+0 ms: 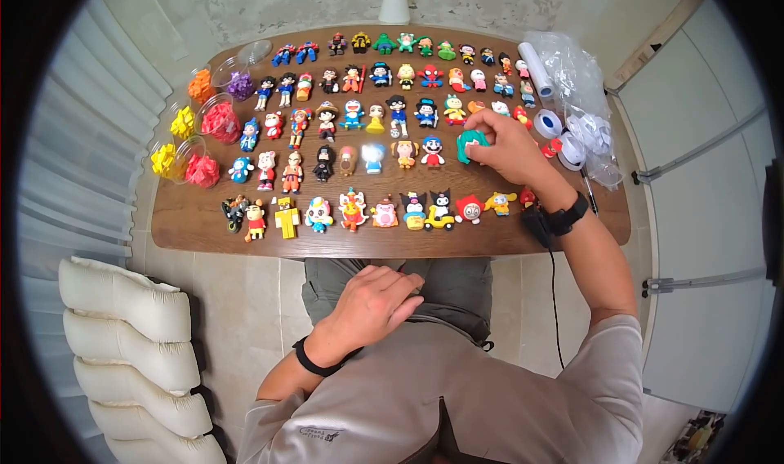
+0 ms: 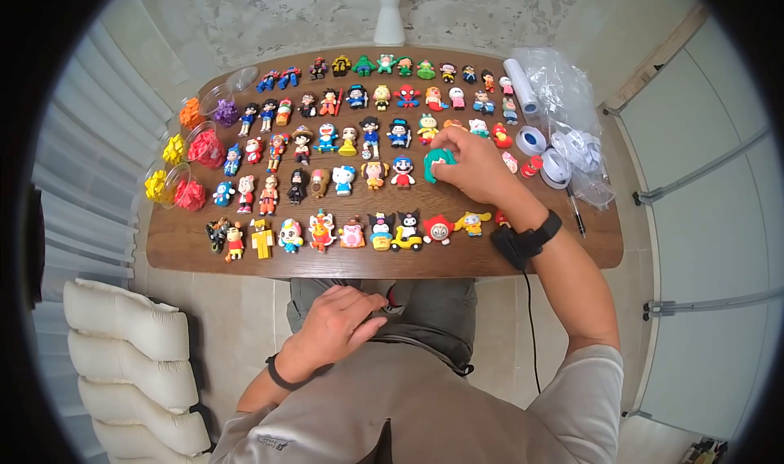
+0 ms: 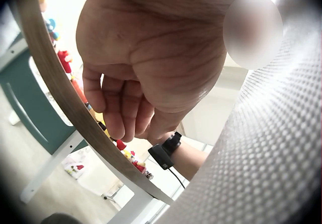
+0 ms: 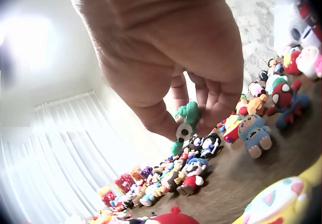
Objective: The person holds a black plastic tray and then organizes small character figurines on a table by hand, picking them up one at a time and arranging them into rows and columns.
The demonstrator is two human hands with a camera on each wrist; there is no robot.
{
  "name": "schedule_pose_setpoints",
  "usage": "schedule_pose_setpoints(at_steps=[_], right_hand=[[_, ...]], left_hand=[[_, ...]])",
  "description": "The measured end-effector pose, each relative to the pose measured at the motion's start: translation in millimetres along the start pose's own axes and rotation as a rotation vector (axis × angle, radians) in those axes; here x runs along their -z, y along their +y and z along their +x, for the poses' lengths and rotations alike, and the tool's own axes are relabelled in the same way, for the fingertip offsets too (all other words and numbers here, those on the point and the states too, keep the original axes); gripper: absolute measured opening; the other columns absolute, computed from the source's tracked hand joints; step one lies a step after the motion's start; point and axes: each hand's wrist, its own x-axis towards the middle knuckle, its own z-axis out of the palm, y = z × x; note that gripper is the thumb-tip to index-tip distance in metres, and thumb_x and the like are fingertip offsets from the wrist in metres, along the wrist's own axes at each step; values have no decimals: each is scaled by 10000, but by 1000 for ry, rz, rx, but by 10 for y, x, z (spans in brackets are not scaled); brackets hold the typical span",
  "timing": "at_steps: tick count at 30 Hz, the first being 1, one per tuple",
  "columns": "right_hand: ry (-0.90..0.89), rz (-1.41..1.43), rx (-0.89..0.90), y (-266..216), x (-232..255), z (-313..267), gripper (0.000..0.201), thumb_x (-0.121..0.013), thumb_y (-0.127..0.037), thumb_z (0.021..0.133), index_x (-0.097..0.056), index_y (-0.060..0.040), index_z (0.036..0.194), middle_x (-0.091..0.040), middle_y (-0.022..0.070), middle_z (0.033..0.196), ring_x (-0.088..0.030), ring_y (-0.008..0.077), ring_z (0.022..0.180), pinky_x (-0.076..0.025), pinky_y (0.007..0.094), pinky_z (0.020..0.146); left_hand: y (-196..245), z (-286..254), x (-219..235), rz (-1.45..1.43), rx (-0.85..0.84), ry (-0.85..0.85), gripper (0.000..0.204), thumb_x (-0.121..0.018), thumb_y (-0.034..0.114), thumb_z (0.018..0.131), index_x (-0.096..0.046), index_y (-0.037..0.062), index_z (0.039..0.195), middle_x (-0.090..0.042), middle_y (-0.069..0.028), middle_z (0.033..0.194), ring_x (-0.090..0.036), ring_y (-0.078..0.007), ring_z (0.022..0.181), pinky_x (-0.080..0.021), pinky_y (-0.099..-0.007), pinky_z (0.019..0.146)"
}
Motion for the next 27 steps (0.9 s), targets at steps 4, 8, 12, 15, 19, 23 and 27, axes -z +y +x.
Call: schedule_pose_setpoints(at_steps=[4, 8, 12, 15, 19, 23, 27], right_hand=[[-25, -368, 84, -49, -92, 103, 307, -702, -227, 832, -635, -58, 1080, -694, 167, 989, -652, 370, 960, -506, 479, 821], [8, -517, 145, 31, -156, 143, 315, -704, -240, 841, -633, -62, 1092, -674, 180, 1003, -614, 371, 1037, -476, 478, 884], [9, -505, 155, 117, -208, 149, 311, -702, -261, 863, -633, -60, 1089, -667, 179, 1009, -594, 359, 1072, -445, 474, 936], [30, -544, 197, 122, -223, 128, 313, -701, -278, 876, -639, -58, 1090, -670, 171, 1021, -591, 349, 1078, -432, 469, 951], [26, -557, 264, 174, -164, 129, 335, -697, -256, 866, -645, -51, 1126, -675, 170, 1047, -583, 361, 1096, -441, 463, 962], [14, -543, 264, 204, 87, 138, 432, -707, -226, 821, -634, -38, 1204, -664, 185, 1124, -574, 362, 1150, -460, 451, 983], [-103, -520, 171, 179, 301, 81, 618, -784, -265, 762, -589, -41, 1304, -615, 197, 1260, -559, 359, 1204, -460, 435, 1017]], left_hand=[[-37, -56, 27, -4, 7, 20, 263, -775, 129, 815, -677, 44, 1044, -664, -95, 841, -649, -288, 790, -497, -398, 717], [-68, -71, 58, -10, 4, 39, 268, -776, 126, 814, -680, 43, 1050, -664, -96, 840, -651, -289, 791, -499, -400, 721], [-96, -79, 66, -19, 9, 42, 264, -768, 138, 824, -675, 44, 1053, -657, -97, 840, -648, -289, 800, -501, -400, 733], [-120, -86, 63, -19, 9, 34, 257, -752, 164, 843, -664, 51, 1056, -640, -98, 837, -643, -284, 815, -504, -398, 752], [-127, -67, 75, -29, 1, 39, 261, -758, 156, 834, -667, 47, 1053, -645, -98, 837, -645, -287, 808, -506, -399, 756], [-127, -57, 82, -42, 11, 59, 258, -777, 115, 809, -683, 29, 1034, -679, -98, 849, -656, -292, 792, -507, -402, 736], [-139, -55, 57, -45, 4, 69, 259, -776, 115, 807, -683, 26, 1032, -682, -96, 849, -656, -291, 790, -509, -401, 736]])
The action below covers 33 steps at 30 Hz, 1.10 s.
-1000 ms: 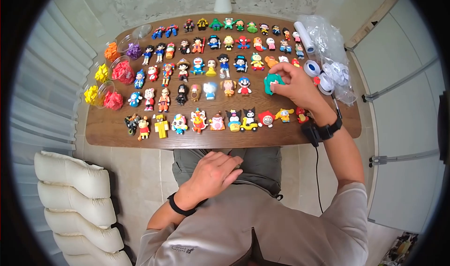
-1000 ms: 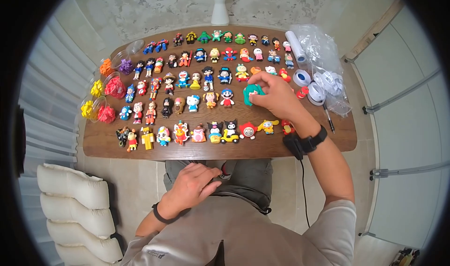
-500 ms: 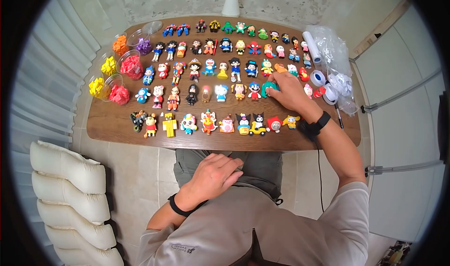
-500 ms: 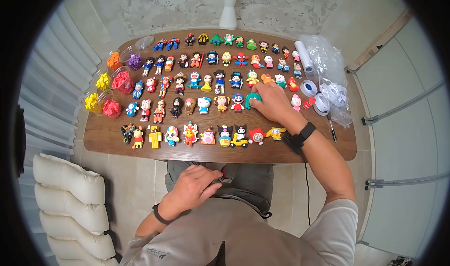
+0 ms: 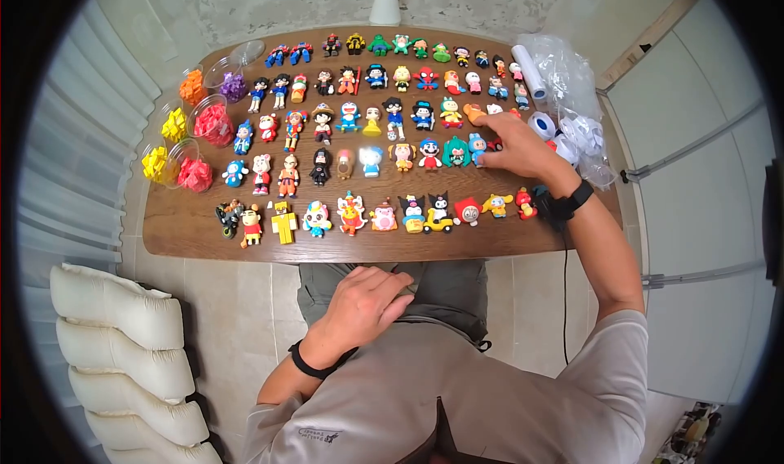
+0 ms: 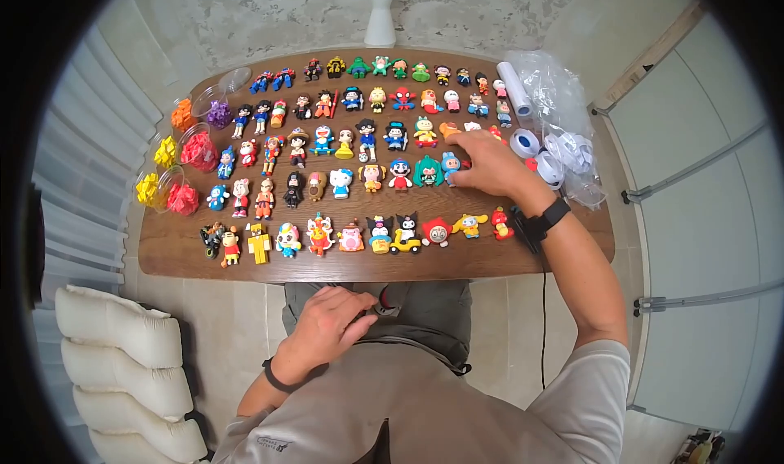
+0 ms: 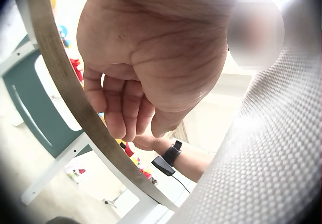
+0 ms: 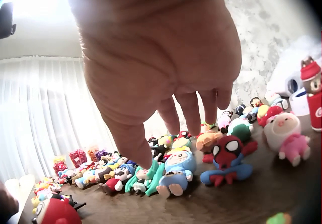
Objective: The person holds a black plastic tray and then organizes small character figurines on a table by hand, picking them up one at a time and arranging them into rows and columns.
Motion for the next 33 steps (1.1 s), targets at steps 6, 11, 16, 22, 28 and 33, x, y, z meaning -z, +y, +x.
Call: schedule_pose_setpoints(at_steps=[6, 11, 16, 22, 28, 33], right_hand=[[-53, -34, 28, -10, -111, -49, 734, -854, -266, 736, -551, -45, 1367, -588, 201, 1331, -541, 350, 1261, -446, 419, 1060], [-113, -13, -74, -23, -88, -37, 702, -841, -303, 742, -569, -28, 1328, -627, 206, 1281, -576, 361, 1222, -454, 441, 1036], [-148, -18, -105, -47, -31, -50, 707, -833, -282, 752, -558, -25, 1350, -614, 217, 1309, -593, 363, 1202, -471, 412, 1025], [-106, 13, -79, -38, -52, -78, 729, -841, -298, 744, -550, -13, 1349, -623, 223, 1288, -601, 363, 1191, -476, 419, 1014], [-51, 24, -65, -180, 114, -50, 742, -815, -353, 781, -537, 19, 1360, -612, 237, 1305, -580, 375, 1218, -462, 430, 1037], [5, -36, 43, -260, 58, 110, 665, -764, -347, 836, -548, 12, 1352, -586, 234, 1350, -537, 377, 1272, -432, 451, 1074]], left_hand=[[32, 16, -22, -4, -3, -11, 256, -774, 116, 807, -685, 28, 1031, -682, -95, 853, -655, -289, 787, -508, -401, 734], [43, -19, 1, 16, 17, -16, 254, -770, 121, 813, -682, 34, 1035, -683, -90, 855, -656, -282, 789, -505, -396, 726], [28, -51, -35, 18, 18, -6, 249, -769, 119, 818, -680, 38, 1036, -683, -89, 857, -660, -279, 797, -504, -395, 720], [31, -32, -36, 13, 5, -21, 246, -768, 119, 823, -678, 37, 1037, -685, -91, 858, -661, -282, 795, -506, -396, 719], [-53, 10, 5, 17, -41, 100, 156, -756, 87, 818, -690, 38, 951, -669, -87, 788, -648, -277, 717, -505, -386, 667], [-268, 113, 112, 48, -163, 380, 48, -717, 37, 777, -674, 33, 799, -582, -65, 627, -526, -215, 503, -421, -339, 480]])
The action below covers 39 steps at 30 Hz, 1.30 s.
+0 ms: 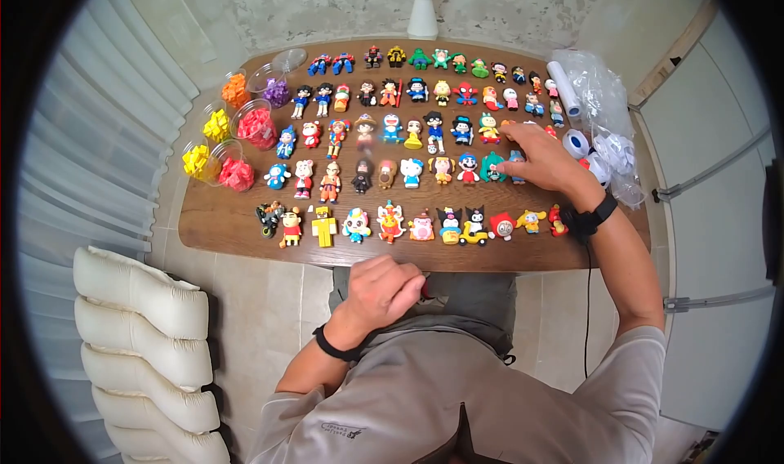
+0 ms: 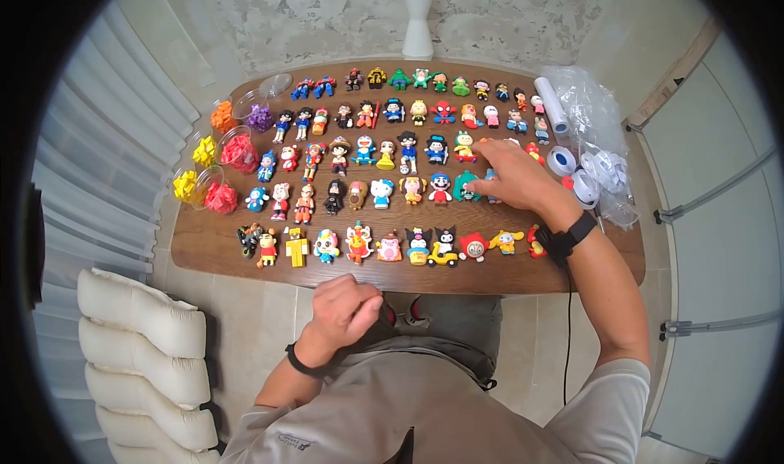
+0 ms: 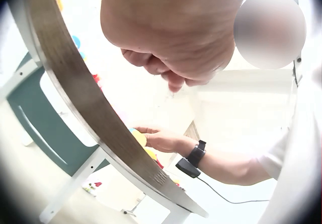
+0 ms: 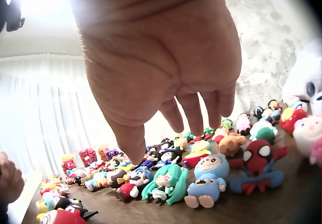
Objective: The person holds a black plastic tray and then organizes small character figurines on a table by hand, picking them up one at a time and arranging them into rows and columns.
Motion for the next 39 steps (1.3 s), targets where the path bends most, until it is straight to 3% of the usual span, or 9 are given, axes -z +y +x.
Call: schedule_pose_setpoints(at_steps=[4, 12, 15, 17, 20, 30, 32, 39], right_hand=[[55, -31, 107, -8, -133, 280, 586, -743, -301, 858, -565, -20, 1340, -589, 210, 1342, -526, 367, 1284, -430, 455, 1078], [-24, -90, 90, -186, -162, 797, 577, -776, -246, 807, -580, -16, 1299, -633, 184, 1257, -571, 347, 1229, -450, 436, 1060], [-52, -133, 91, -129, -270, 912, 614, -785, -249, 812, -561, -38, 1343, -593, 188, 1351, -542, 355, 1277, -445, 437, 1071], [-63, -121, 82, -121, -330, 979, 605, -790, -251, 804, -573, -35, 1326, -615, 192, 1308, -556, 354, 1260, -451, 438, 1058], [-67, -118, 51, -106, -386, 998, 571, -789, -253, 796, -594, -34, 1286, -651, 189, 1225, -596, 356, 1191, -482, 453, 998], [-71, -104, 85, -100, -451, 1037, 550, -767, -217, 800, -579, -36, 1284, -631, 188, 1257, -592, 361, 1197, -481, 441, 1017], [-84, -97, 30, -127, -391, 982, 555, -768, -212, 803, -576, -36, 1293, -616, 192, 1283, -579, 360, 1219, -474, 437, 1030], [69, -10, 123, -312, 4, 650, 569, -747, -205, 835, -550, -40, 1343, -586, 199, 1331, -539, 367, 1265, -429, 442, 1075]], left_hand=[[-190, 25, -28, 6, -43, 78, 67, -712, 61, 783, -654, 38, 758, -536, -56, 590, -489, -215, 478, -382, -340, 458], [-323, -85, -124, -18, -30, 93, 98, -760, 72, 755, -665, 55, 768, -543, -49, 617, -508, -216, 496, -389, -348, 457], [-326, -52, -125, -25, -42, 118, 90, -737, 82, 784, -657, 47, 764, -541, -51, 605, -499, -216, 484, -385, -342, 457], [-335, -52, -101, -22, -39, 117, 92, -727, 88, 799, -654, 45, 763, -540, -51, 598, -494, -213, 478, -382, -337, 456], [-357, -85, -117, -36, -29, 106, 89, -733, 88, 798, -661, 45, 771, -539, -42, 597, -487, -202, 477, -379, -324, 448], [-382, -84, -85, -44, -38, 125, 101, -762, 83, 758, -669, 52, 783, -530, -49, 614, -510, -223, 493, -394, -354, 457], [-382, -88, -138, -58, -41, 141, 104, -764, 81, 755, -668, 50, 782, -516, -45, 604, -502, -221, 487, -388, -351, 453], [-375, -80, -130, -72, -40, 141, 101, -761, 70, 757, -668, 42, 786, -505, -42, 595, -486, -218, 478, -375, -343, 446]])
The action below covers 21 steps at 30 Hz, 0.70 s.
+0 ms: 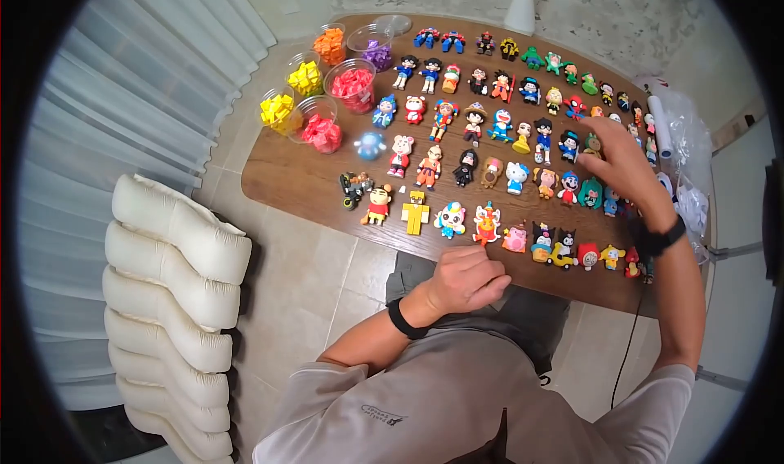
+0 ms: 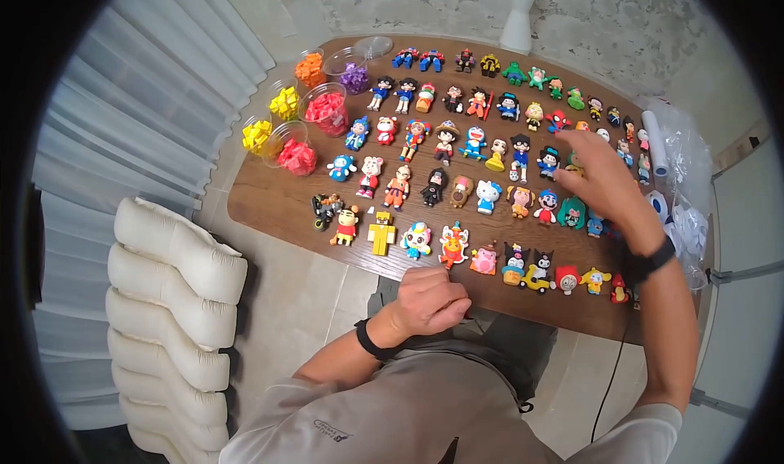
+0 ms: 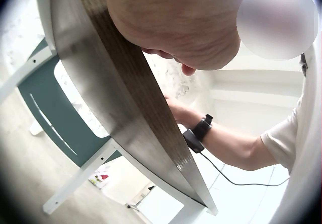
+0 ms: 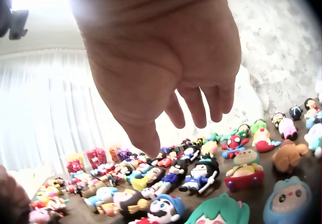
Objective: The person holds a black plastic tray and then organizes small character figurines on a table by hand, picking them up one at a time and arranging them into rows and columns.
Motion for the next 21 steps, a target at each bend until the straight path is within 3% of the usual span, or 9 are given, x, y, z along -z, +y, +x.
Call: schedule_pose_setpoints(at_steps=[3, 7, 9, 14, 21], right_hand=[[217, 74, 3, -193, 274, -389, 464, -726, -136, 859, -598, -30, 1293, -638, 183, 1261, -607, 336, 1193, -453, 403, 1038], [533, 153, -149, -192, 467, -1197, 299, -633, -68, 959, -623, 21, 1245, -662, 139, 1195, -619, 229, 1122, -451, 342, 1010], [760, 288, -271, 103, 326, -1696, 239, -562, -69, 1017, -627, 45, 1216, -661, 127, 1181, -607, 203, 1116, -450, 327, 1004], [1116, 192, -512, 575, -205, -2657, 213, -560, -143, 1046, -642, 41, 1117, -672, 107, 1087, -611, 177, 1058, -459, 321, 988], [1254, 151, -766, 733, -811, -3031, 277, -564, -254, 1039, -660, 1, 994, -591, 31, 877, -531, 123, 834, -448, 284, 766]], left_hand=[[-3, -25, 25, 10, 26, -35, 141, -792, 91, 752, -658, 52, 771, -532, -59, 630, -538, -227, 529, -428, -354, 476], [-35, -33, 1, -24, 2, -8, 115, -768, 74, 751, -667, 38, 794, -507, -53, 606, -494, -231, 493, -391, -351, 461], [-32, -31, 6, -30, -1, -16, 118, -769, 77, 750, -667, 37, 793, -508, -54, 609, -494, -229, 495, -391, -350, 462], [-39, -29, 11, -30, -8, -35, 119, -768, 76, 742, -668, 36, 792, -509, -57, 612, -493, -231, 493, -389, -351, 460], [-14, -4, 8, -46, 11, -44, 91, -750, 67, 760, -672, 36, 797, -500, -43, 600, -485, -219, 487, -379, -347, 455]])
